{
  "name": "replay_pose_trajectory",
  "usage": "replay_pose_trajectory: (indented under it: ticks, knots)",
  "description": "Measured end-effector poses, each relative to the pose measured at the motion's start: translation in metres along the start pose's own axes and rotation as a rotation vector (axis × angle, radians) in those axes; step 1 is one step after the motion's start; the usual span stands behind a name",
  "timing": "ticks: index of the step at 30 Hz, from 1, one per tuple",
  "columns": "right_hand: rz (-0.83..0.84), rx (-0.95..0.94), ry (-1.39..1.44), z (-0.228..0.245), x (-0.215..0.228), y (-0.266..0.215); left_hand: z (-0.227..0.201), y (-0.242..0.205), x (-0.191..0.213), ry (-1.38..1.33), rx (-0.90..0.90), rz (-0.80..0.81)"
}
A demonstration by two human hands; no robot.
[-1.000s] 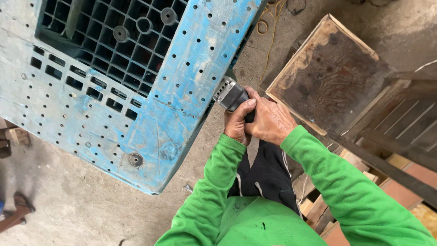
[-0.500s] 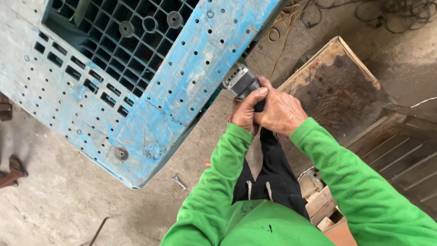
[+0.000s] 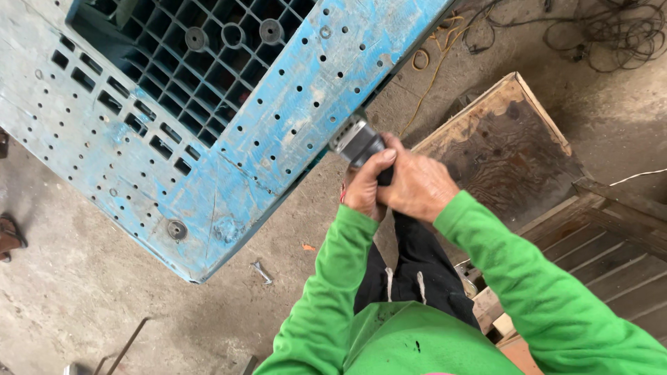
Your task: The person uses an angle grinder to sand the surface of a large blue plastic crate. They move the tool along the edges and flat areas, smoothing the surface while standing in a workshop.
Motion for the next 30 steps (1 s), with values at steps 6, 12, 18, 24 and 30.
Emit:
replay_pose_trajectory:
  ticks: [6,12,18,24,30]
  knots:
    - [-0.035,-0.005,-0.066,-0.004,0.020,0.004,0.006,0.011,-0.019,-0.042,0.054,0.014]
    - [0.077,0.001,-0.012,0.012,-0.006,-0.008,-0.002,-0.021,0.001,-0.044,-0.031,-0.066]
    - [-0.010,-0.030,-0.095,-0.011,0.017,0.003,0.012,0.016,-0.015,-0.069,0.005,0.026]
    - [-0.055,-0.065,-0.120,-0.011,0.025,-0.003,0.020,0.022,-0.030,-0.059,0.010,0.112]
    - [-0.014,0.050,-0.128,0.010,-0.006,-0.009,0.011,-0.011,0.004,-0.053,-0.072,0.046]
Point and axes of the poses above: each hand's wrist, its own y-axis towards the middle knuckle, its own x-axis out of the back of the hand, z = x × y, the point moved 4 cm from there along y, towards the middle knuckle, and after that the axes turned 7 degrees about x, right-handed, at the moved point
